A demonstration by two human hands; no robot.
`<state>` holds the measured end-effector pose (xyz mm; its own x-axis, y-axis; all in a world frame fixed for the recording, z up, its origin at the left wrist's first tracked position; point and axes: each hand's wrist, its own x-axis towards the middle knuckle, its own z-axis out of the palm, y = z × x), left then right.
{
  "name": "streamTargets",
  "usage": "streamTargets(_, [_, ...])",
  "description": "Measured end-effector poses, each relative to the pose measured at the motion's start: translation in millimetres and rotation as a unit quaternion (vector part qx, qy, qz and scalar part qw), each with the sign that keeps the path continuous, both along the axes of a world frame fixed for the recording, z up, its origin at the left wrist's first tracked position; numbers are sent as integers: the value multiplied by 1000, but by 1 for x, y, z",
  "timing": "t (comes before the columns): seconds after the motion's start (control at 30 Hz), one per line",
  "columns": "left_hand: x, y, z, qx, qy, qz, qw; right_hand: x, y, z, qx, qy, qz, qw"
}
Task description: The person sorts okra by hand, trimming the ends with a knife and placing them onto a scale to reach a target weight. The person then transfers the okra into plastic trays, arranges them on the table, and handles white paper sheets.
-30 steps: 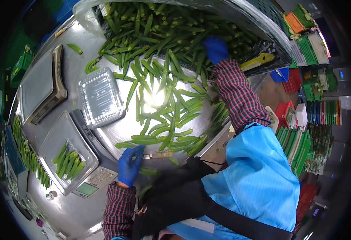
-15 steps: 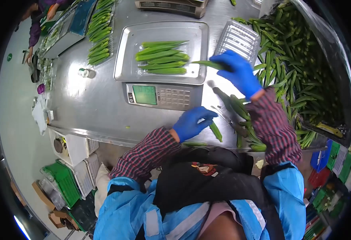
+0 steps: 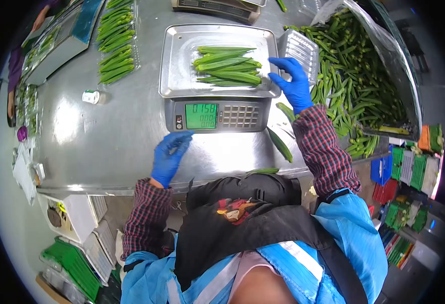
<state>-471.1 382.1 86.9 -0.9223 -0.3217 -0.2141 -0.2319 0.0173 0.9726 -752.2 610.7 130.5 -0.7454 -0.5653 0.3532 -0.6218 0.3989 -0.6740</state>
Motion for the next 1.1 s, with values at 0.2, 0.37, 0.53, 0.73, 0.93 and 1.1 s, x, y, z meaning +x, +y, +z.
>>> streamTargets(0.2, [-40, -48, 0, 34, 54, 51, 997, 28, 57, -20, -49, -81, -135, 986])
streamTargets(0.37, [-74, -52, 19, -44, 132, 87, 986, 37, 76, -34, -51, -135, -166, 975])
streamTargets(0.53, [-86, -51, 20, -113, 140, 66, 981, 40, 71, -38, -42, -150, -127, 980])
streamTargets(0.73, [-138, -40, 17, -224, 175, 38, 958, 23, 33, -29, -52, 2, -64, 997])
streamTargets(0.93, [-212, -26, -5, -440, 254, -118, 853, -1, -55, -36, -2, 123, -8, 992])
streamTargets(1.1, [-234, -40, 4, -323, 296, -227, 870, 8, -68, -41, 3, 110, 7, 994])
